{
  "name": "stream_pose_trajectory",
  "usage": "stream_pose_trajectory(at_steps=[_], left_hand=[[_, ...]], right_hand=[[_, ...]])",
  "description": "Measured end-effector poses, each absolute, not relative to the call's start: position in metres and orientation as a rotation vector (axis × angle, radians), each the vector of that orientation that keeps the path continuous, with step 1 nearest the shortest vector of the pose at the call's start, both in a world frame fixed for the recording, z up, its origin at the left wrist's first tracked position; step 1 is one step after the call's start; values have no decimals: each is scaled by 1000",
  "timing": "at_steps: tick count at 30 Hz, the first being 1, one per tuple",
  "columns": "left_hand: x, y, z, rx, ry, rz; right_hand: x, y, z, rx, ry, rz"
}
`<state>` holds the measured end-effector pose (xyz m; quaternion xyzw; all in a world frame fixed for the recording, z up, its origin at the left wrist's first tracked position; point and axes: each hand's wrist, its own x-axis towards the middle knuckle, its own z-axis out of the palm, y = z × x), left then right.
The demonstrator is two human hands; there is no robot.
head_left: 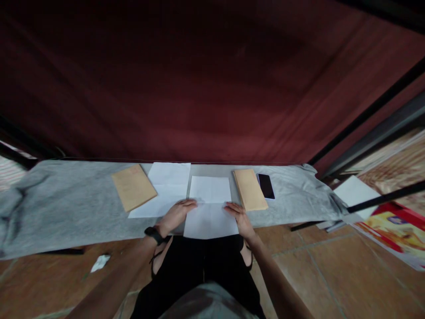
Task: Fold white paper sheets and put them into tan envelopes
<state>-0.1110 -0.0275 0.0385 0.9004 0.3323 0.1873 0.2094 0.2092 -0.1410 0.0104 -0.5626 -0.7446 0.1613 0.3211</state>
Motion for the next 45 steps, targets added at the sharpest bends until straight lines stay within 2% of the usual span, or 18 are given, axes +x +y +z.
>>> stream_pose_trajectory(at_steps=[6, 14, 18, 24, 30, 32, 39, 45], left_hand=[[-107, -17, 47, 2424, 878, 458], [22, -37, 29, 2678, 770, 366], [44, -23, 12, 2740, 864, 348], [7, 24, 3, 2720, 1103, 364], [-41, 48, 10, 2615, 1247, 156], [-60, 43, 17, 2570, 1173, 147], [-136, -21, 32, 2395, 887, 441], [-146, -51, 26, 2367, 915, 543]], right_hand=[[208, -144, 12, -1499, -2065, 390], [205, -146, 13, -1548, -2215, 356], [208, -147, 13, -1556, -2236, 381], [211, -147, 16, -1535, -2257, 416], [211, -146, 12, -1521, -2258, 391], [212, -146, 10, -1505, -2242, 390], [214, -146, 6, -1467, -2157, 409], [210, -148, 6, -1458, -2094, 422]])
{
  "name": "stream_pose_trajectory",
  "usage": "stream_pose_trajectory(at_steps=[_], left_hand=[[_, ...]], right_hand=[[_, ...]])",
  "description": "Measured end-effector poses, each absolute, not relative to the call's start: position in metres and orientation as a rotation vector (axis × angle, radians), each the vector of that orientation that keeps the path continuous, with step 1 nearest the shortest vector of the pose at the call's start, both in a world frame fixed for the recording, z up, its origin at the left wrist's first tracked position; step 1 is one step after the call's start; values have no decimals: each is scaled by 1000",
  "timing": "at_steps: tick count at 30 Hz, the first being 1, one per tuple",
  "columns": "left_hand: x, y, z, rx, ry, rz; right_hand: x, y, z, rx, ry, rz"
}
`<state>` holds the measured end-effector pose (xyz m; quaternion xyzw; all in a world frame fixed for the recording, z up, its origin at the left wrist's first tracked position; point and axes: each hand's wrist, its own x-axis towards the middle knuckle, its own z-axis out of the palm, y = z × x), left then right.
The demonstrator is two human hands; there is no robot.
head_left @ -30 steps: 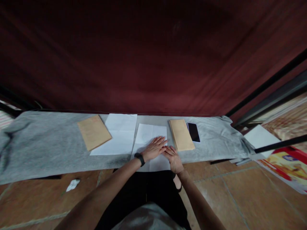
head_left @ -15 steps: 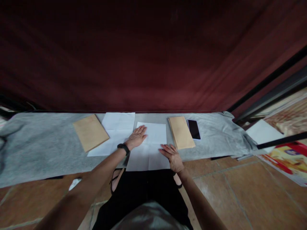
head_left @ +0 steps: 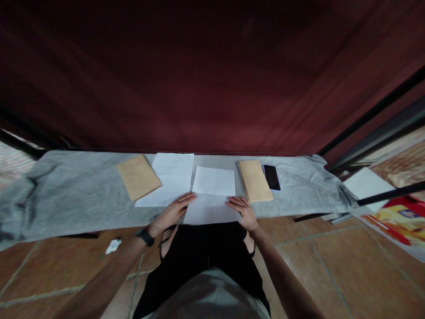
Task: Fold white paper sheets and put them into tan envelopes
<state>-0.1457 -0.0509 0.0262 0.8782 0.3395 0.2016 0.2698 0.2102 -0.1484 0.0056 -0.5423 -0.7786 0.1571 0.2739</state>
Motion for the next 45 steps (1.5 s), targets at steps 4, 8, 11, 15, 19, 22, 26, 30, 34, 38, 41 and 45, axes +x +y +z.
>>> stream_pose_trajectory(at_steps=[4, 8, 11, 15, 19, 22, 26, 30, 34, 38, 41, 45], left_hand=[[-135, -55, 24, 2393, 878, 566], [-135, -70, 27, 2399, 907, 554], [-137, -79, 29, 2334, 981, 629], [-134, -78, 30, 2208, 1088, 714], [-130, -68, 32, 2135, 1138, 676], [-128, -60, 30, 2096, 1185, 663], [-124, -51, 25, 2078, 1304, 667], [-120, -48, 24, 2040, 1365, 702], [-114, -47, 27, 1991, 1445, 737], [-105, -46, 27, 1989, 1532, 768], [-100, -46, 27, 1970, 1572, 783], [-94, -44, 28, 1926, 1649, 716]], right_hand=[[207, -160, 10, -1445, -2064, 475], [207, -176, 12, -1440, -1984, 516], [209, -181, 11, -1448, -1876, 528], [206, -174, 13, -1469, -1746, 562], [200, -161, 13, -1464, -1686, 607], [196, -152, 9, -1521, -1586, 614], [194, -144, 4, -1696, -1426, 540], [191, -139, 6, -1720, -1423, 505], [188, -132, 11, -1764, -1442, 474], [183, -122, 11, -1886, -1466, 390], [179, -115, 9, -1967, -1499, 271], [176, -109, 8, -2046, -1521, 202]])
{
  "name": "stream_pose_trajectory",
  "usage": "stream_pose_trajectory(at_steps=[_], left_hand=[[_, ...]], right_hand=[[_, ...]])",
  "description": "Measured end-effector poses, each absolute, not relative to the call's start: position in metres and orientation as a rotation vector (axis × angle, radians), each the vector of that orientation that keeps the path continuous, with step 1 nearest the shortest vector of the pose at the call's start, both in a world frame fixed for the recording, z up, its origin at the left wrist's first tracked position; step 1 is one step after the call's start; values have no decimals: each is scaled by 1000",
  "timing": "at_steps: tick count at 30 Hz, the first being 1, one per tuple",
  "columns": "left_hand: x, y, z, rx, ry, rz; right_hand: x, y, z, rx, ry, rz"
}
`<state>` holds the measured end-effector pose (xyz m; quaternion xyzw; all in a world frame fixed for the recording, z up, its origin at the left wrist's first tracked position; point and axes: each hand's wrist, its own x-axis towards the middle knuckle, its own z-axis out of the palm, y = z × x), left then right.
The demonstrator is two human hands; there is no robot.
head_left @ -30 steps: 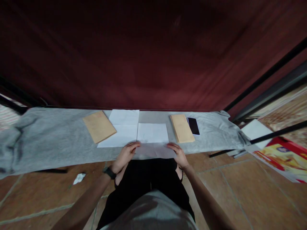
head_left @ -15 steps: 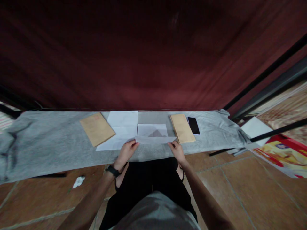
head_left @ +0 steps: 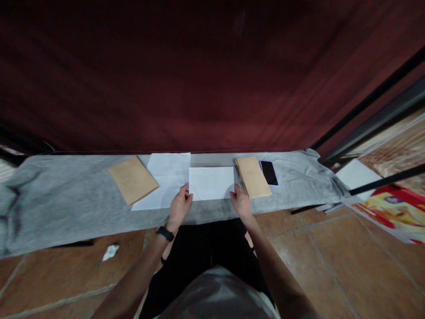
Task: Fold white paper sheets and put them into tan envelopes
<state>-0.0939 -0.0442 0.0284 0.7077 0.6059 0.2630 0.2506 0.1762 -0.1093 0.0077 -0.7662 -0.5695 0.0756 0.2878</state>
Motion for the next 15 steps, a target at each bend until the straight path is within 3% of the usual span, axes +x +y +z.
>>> stream_pose_trajectory(at_steps=[15], left_hand=[[-72, -49, 31, 2274, 1829, 465]], right_hand=[[179, -109, 5, -2145, -1602, 188]])
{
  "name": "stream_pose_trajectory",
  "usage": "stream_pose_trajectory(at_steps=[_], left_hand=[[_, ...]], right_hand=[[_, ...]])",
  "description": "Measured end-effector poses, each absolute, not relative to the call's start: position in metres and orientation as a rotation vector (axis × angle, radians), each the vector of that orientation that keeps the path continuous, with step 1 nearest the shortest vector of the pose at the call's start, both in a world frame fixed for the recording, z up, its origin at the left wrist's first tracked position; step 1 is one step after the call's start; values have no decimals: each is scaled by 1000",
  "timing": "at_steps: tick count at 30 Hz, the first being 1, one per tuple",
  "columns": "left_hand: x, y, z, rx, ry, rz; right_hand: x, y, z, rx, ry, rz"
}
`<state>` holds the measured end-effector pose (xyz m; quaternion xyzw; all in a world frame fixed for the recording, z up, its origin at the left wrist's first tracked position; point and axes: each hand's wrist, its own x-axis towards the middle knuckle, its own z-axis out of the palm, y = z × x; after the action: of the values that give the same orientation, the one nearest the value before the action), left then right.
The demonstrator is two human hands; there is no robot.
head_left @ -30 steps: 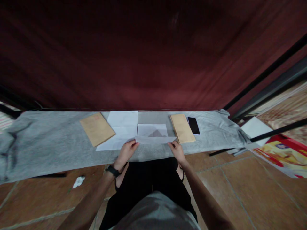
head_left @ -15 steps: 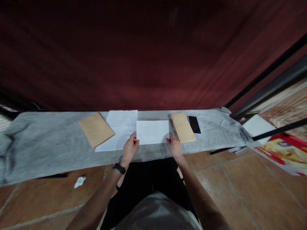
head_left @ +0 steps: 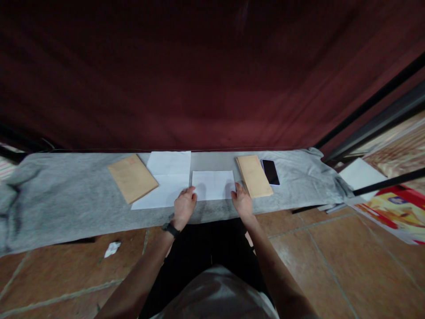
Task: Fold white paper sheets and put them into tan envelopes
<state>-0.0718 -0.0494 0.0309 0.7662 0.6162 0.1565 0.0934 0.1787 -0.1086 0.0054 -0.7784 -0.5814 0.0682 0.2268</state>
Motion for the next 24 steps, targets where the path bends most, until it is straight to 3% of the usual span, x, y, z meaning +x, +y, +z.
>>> stream_pose_trajectory(at_steps=[6, 12, 24], left_hand=[[-67, -54, 39, 2312, 1795, 358], [-53, -51, 30, 2424, 1611, 541], [-24, -62, 1, 2510, 1481, 382]], right_hand=[[168, -108, 9, -2032, -1620, 3], [122, -90, 12, -1733, -1846, 217], [99, -88, 1, -1804, -1941, 228]])
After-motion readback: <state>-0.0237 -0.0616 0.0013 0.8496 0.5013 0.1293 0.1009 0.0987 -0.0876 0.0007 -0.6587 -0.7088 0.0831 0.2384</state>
